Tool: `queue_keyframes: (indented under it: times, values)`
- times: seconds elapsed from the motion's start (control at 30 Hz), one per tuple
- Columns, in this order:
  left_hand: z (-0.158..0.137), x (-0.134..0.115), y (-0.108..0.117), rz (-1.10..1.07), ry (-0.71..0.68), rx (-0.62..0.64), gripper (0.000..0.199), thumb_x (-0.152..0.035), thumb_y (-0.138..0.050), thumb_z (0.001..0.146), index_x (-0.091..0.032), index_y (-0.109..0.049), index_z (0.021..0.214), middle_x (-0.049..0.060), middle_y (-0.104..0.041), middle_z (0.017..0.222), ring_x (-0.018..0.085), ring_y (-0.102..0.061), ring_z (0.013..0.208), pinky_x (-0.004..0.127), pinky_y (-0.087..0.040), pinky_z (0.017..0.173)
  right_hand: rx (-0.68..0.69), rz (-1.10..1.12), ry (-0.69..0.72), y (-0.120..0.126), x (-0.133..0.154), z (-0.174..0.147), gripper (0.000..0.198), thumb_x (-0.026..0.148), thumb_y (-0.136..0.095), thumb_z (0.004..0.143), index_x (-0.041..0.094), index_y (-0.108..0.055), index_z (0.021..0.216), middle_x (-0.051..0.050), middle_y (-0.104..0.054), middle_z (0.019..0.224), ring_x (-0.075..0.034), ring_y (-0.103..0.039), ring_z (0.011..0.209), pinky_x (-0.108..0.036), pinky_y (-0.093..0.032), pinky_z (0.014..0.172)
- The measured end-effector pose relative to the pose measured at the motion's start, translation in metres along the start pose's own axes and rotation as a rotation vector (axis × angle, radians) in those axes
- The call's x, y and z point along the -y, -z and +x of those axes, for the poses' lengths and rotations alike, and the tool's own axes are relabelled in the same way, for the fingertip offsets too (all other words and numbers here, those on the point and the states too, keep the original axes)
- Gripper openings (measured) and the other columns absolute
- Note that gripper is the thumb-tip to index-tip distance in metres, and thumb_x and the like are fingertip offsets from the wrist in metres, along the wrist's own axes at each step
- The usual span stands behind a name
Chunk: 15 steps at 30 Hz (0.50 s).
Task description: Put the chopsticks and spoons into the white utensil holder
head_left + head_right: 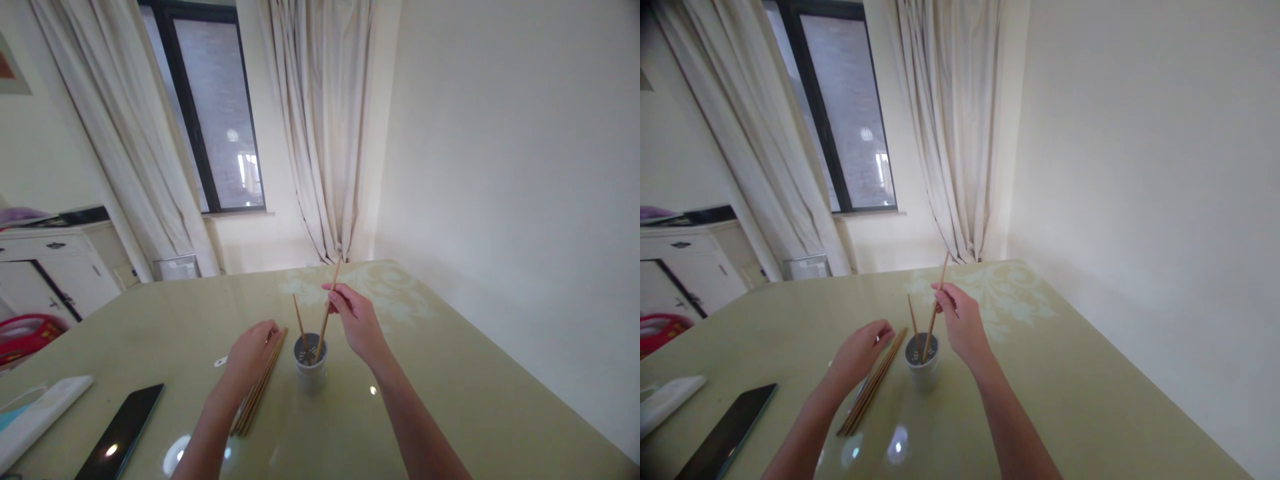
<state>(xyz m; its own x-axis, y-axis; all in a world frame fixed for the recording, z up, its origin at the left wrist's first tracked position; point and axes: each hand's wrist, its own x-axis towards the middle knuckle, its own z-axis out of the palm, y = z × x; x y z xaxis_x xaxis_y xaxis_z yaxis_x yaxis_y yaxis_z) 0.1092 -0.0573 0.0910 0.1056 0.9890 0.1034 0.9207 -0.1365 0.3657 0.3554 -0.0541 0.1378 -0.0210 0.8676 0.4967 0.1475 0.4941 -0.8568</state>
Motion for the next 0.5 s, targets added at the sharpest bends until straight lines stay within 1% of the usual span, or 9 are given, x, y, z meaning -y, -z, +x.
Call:
queue_keyframes:
  times: [0.03, 0.1, 0.17, 0.23, 0.3, 0.4, 0.43, 0.5]
  values:
    - [0.002, 0.007, -0.007, 0.072, 0.032, 0.069, 0.021, -0.029, -0.050, 0.103, -0.022, -0.068, 0.095, 0.007, -0.078, 0.102, 0.023, -0.071, 0.097, 0.031, -0.045, 0.083, 0.009, -0.022, -0.011, 0.000, -0.005, 0.001, 0.035, 0.041, -0.056, 0.103, 0.019, -0.079, 0.120, -0.004, -0.074, 0.083, -0.021, -0.072, 0.079, -0.033, -0.060, 0.079]
    - [0.004, 0.017, -0.020, 0.129, 0.063, 0.148, 0.013, -0.025, -0.056, 0.099, -0.022, -0.070, 0.097, 0.006, -0.079, 0.105, 0.023, -0.072, 0.102, 0.030, -0.045, 0.083, 0.056, -0.076, -0.034, -0.003, -0.015, 0.002, 0.034, 0.039, -0.057, 0.102, 0.020, -0.080, 0.119, -0.004, -0.075, 0.085, -0.021, -0.072, 0.080, -0.033, -0.060, 0.080]
    - [0.003, 0.020, -0.030, 0.134, 0.080, 0.174, 0.009, -0.025, -0.062, 0.096, -0.023, -0.070, 0.099, 0.006, -0.078, 0.106, 0.023, -0.072, 0.102, 0.030, -0.046, 0.083, 0.106, -0.119, -0.048, -0.011, -0.021, 0.001, 0.031, 0.039, -0.059, 0.101, 0.021, -0.082, 0.114, -0.003, -0.077, 0.085, -0.021, -0.073, 0.079, -0.033, -0.059, 0.079]
    - [0.000, 0.021, -0.037, 0.149, 0.107, 0.194, 0.008, -0.026, -0.065, 0.094, -0.023, -0.071, 0.099, 0.006, -0.078, 0.109, 0.024, -0.072, 0.105, 0.031, -0.047, 0.083, 0.120, -0.102, -0.049, -0.017, -0.023, 0.001, 0.029, 0.040, -0.061, 0.100, 0.021, -0.082, 0.111, -0.003, -0.078, 0.085, -0.021, -0.074, 0.079, -0.033, -0.060, 0.079]
    - [-0.003, 0.021, -0.041, 0.161, 0.135, 0.209, 0.010, -0.023, -0.066, 0.091, -0.024, -0.071, 0.100, 0.006, -0.078, 0.112, 0.025, -0.072, 0.108, 0.031, -0.047, 0.083, 0.062, -0.022, -0.033, -0.019, -0.021, 0.001, 0.031, 0.042, -0.062, 0.100, 0.020, -0.081, 0.112, -0.004, -0.079, 0.085, -0.021, -0.074, 0.079, -0.033, -0.061, 0.079]
    - [-0.005, 0.022, -0.043, 0.165, 0.165, 0.221, 0.014, -0.019, -0.065, 0.090, -0.024, -0.071, 0.101, 0.006, -0.077, 0.112, 0.024, -0.072, 0.108, 0.031, -0.049, 0.084, -0.079, 0.062, 0.007, -0.018, -0.018, 0.001, 0.034, 0.045, -0.063, 0.101, 0.019, -0.078, 0.117, -0.006, -0.080, 0.090, -0.022, -0.075, 0.082, -0.032, -0.062, 0.080]
    - [-0.004, 0.022, -0.043, 0.166, 0.174, 0.222, 0.014, -0.019, -0.064, 0.090, -0.025, -0.071, 0.101, 0.006, -0.077, 0.112, 0.024, -0.073, 0.108, 0.031, -0.049, 0.084, -0.098, 0.052, 0.017, -0.018, -0.018, 0.001, 0.033, 0.045, -0.062, 0.101, 0.020, -0.077, 0.117, -0.007, -0.080, 0.091, -0.022, -0.075, 0.084, -0.032, -0.062, 0.081]
    - [0.000, 0.023, -0.043, 0.172, 0.188, 0.221, 0.013, -0.019, -0.064, 0.090, -0.024, -0.071, 0.100, 0.007, -0.077, 0.112, 0.025, -0.072, 0.109, 0.032, -0.050, 0.086, -0.060, -0.014, 0.015, -0.018, -0.021, 0.000, 0.030, 0.043, -0.061, 0.102, 0.021, -0.078, 0.114, -0.006, -0.080, 0.091, -0.022, -0.076, 0.084, -0.032, -0.060, 0.081]
